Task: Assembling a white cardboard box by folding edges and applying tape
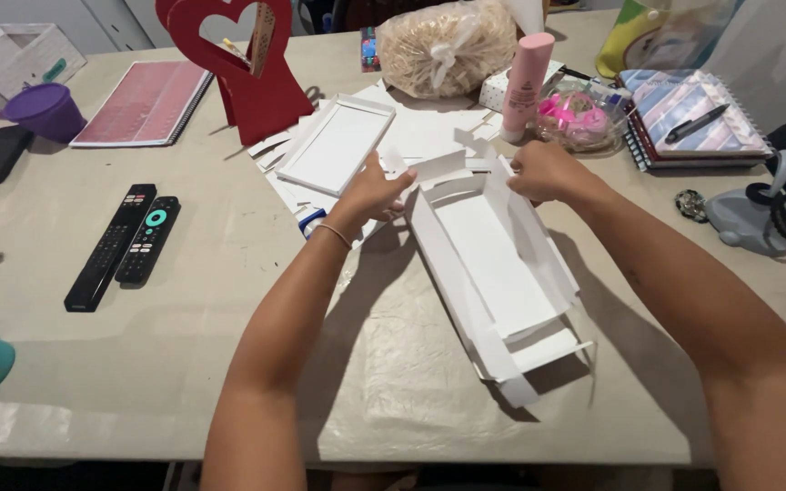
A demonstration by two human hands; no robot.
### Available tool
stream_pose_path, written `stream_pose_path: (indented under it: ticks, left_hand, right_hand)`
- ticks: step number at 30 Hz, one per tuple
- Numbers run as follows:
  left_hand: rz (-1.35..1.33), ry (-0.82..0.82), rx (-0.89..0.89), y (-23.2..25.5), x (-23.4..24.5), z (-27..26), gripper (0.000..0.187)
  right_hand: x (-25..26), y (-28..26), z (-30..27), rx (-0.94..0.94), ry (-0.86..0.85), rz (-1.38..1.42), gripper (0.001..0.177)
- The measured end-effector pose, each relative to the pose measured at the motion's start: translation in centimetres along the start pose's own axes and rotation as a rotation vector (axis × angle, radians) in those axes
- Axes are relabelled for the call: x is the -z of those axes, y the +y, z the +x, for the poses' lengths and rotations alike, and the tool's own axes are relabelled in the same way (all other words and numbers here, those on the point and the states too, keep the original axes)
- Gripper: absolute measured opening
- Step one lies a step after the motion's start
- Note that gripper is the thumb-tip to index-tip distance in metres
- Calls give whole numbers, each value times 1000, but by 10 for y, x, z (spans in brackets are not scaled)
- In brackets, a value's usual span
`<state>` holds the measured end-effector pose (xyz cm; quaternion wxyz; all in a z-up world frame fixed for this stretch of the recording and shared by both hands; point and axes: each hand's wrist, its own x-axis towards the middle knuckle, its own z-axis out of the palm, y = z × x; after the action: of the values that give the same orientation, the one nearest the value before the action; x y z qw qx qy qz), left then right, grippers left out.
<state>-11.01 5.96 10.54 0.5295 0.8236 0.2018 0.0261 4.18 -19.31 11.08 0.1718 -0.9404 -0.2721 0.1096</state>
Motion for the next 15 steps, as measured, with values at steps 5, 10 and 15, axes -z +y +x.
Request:
stream_pose_path:
  ticks: [5,10,15]
  left_hand:
    - [170,-81,47,8,-6,-16,124]
    - [251,-220,0,19,-10,-39,112]
    - [-42,-270,37,0,-9,-18,90]
  right_hand:
    - [-1,-12,-19,-42,66,11,45]
    - [12,-41,-59,-41,41,63,75]
    - [19,-35,-47,1,-109,-125,116]
